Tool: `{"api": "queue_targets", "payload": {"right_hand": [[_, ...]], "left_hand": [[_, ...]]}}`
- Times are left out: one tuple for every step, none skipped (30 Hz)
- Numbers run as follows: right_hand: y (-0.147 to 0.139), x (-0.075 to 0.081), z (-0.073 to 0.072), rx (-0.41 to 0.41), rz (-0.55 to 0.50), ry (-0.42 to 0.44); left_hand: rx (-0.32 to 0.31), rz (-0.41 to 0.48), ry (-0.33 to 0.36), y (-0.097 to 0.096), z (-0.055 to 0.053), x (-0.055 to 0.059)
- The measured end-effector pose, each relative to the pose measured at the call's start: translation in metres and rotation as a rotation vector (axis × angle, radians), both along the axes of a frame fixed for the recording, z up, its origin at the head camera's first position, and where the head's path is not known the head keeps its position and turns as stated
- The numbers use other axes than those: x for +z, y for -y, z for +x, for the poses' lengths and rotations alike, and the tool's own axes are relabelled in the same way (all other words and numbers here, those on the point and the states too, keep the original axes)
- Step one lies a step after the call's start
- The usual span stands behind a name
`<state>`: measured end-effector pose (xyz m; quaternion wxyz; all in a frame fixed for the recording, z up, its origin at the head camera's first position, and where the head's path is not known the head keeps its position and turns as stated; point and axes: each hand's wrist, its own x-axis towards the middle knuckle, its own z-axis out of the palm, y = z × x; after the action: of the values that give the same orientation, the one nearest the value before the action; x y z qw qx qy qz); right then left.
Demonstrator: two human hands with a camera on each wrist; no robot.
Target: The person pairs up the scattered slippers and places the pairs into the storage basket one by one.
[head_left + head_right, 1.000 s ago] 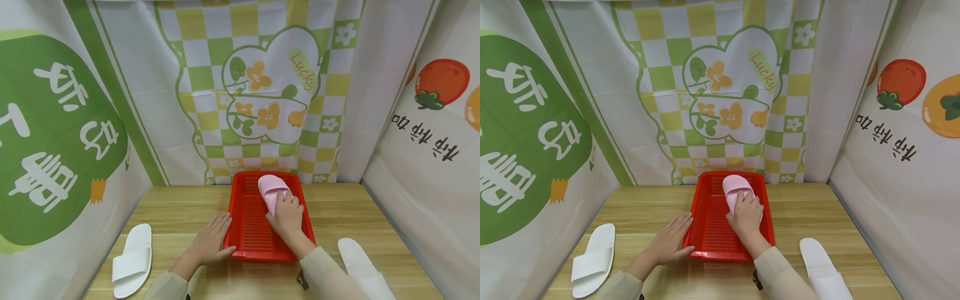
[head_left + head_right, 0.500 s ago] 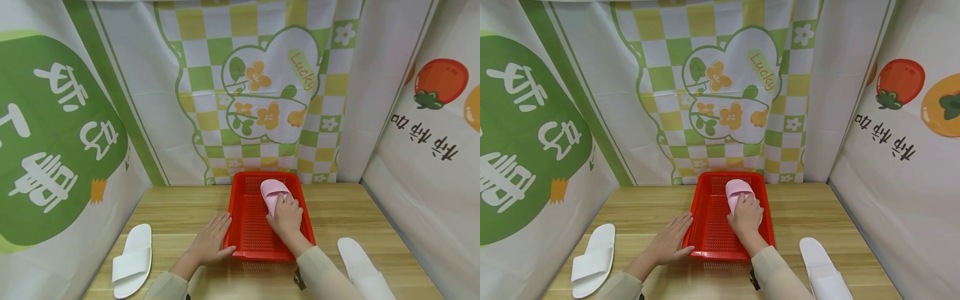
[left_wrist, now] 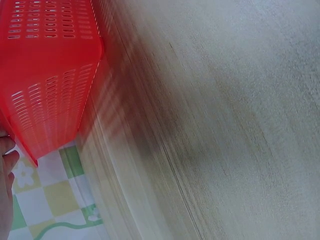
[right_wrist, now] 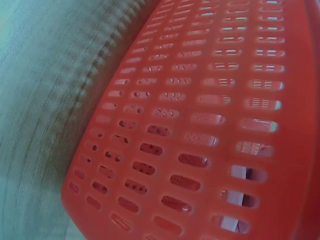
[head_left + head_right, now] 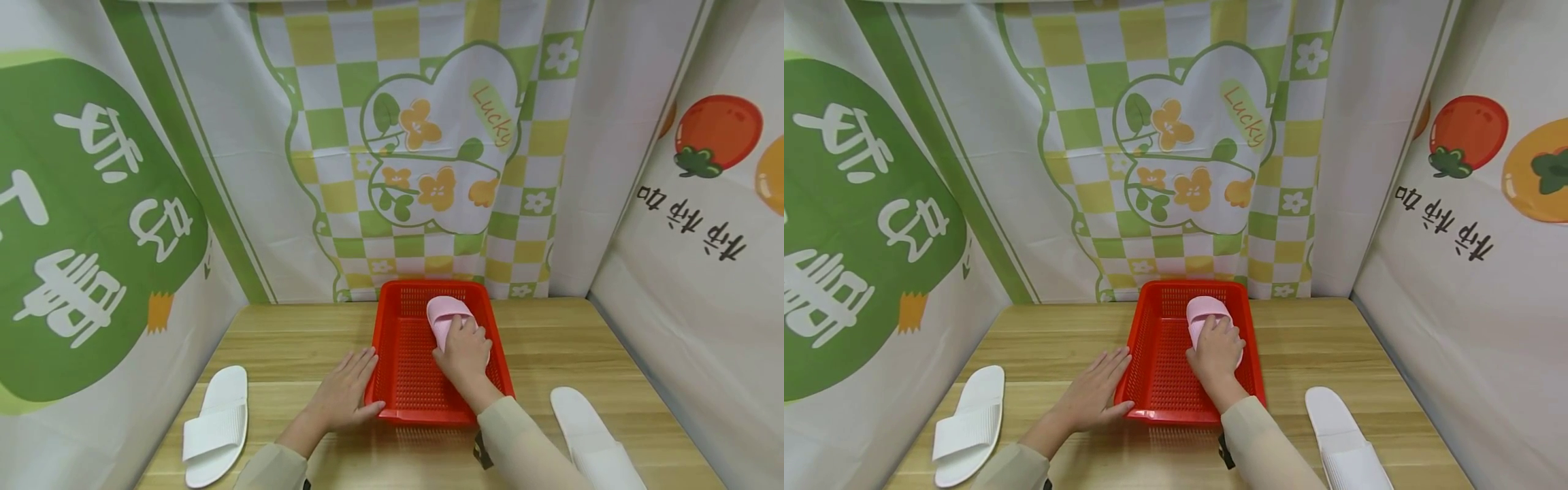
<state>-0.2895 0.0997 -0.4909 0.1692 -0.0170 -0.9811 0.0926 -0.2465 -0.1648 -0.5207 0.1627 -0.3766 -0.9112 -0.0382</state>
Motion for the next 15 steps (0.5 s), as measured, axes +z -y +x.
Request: {"api": "queue_targets", "payload": {"right_hand": [[0.0002, -0.0004, -0.0007, -0.002, 0.0, 0.004], [0.0006, -0.0006, -0.0013, -0.005, 0.0, 0.011], [0.0011, -0.0011, -0.0021, -0.009, 0.0, 0.019], [0.0016, -0.0015, -0.0029, -0.012, -0.001, 0.026], [0.0023, -0.0018, -0.0036, -0.014, -0.005, 0.032], [0.0029, -0.0022, -0.0043, -0.017, -0.007, 0.037], [0.0035, -0.0025, -0.0049, -0.019, -0.01, 0.041], [0.0042, -0.0026, -0.0052, -0.022, -0.012, 0.044], [0.0048, -0.0028, -0.0055, -0.024, -0.013, 0.044], [0.0053, -0.0029, -0.0056, -0.025, -0.017, 0.043], [0.0057, -0.003, -0.0054, -0.026, -0.02, 0.041], [0.0059, -0.0031, -0.0051, -0.028, -0.019, 0.041], [0.0061, -0.0033, -0.0048, -0.029, -0.02, 0.042], [0.0062, -0.0035, -0.0045, -0.03, -0.021, 0.042], [0.0062, -0.0038, -0.0042, -0.031, -0.024, 0.044]], "left_hand": [[-0.002, 0.0, -0.001, 0.0, 0.0, 0.0001], [-0.003, -0.001, -0.001, 0.0001, 0.0, 0.0001], [-0.003, -0.002, -0.002, 0.0001, 0.0, 0.0002], [-0.004, -0.001, -0.001, 0.0001, 0.0001, 0.0004], [-0.004, -0.001, 0.0, 0.0001, 0.0001, 0.0005], [-0.004, 0.0, 0.001, 0.0001, 0.0001, 0.0007], [-0.002, 0.001, 0.004, 0.0, 0.0004, 0.0011], [0.0, 0.001, 0.006, 0.0, 0.0005, 0.0012], [0.001, 0.002, 0.007, 0.0, 0.0006, 0.0013], [0.0, 0.004, 0.007, -0.0001, 0.0007, 0.0014], [-0.001, 0.005, 0.007, -0.0001, 0.0008, 0.0014], [-0.003, 0.007, 0.006, -0.0001, 0.001, 0.0014], [-0.005, 0.007, 0.002, -0.0001, 0.0009, 0.0011], [-0.008, 0.008, -0.002, -0.0001, 0.0007, 0.0008], [-0.01, 0.009, -0.006, 0.0, 0.0005, 0.0005]]}}
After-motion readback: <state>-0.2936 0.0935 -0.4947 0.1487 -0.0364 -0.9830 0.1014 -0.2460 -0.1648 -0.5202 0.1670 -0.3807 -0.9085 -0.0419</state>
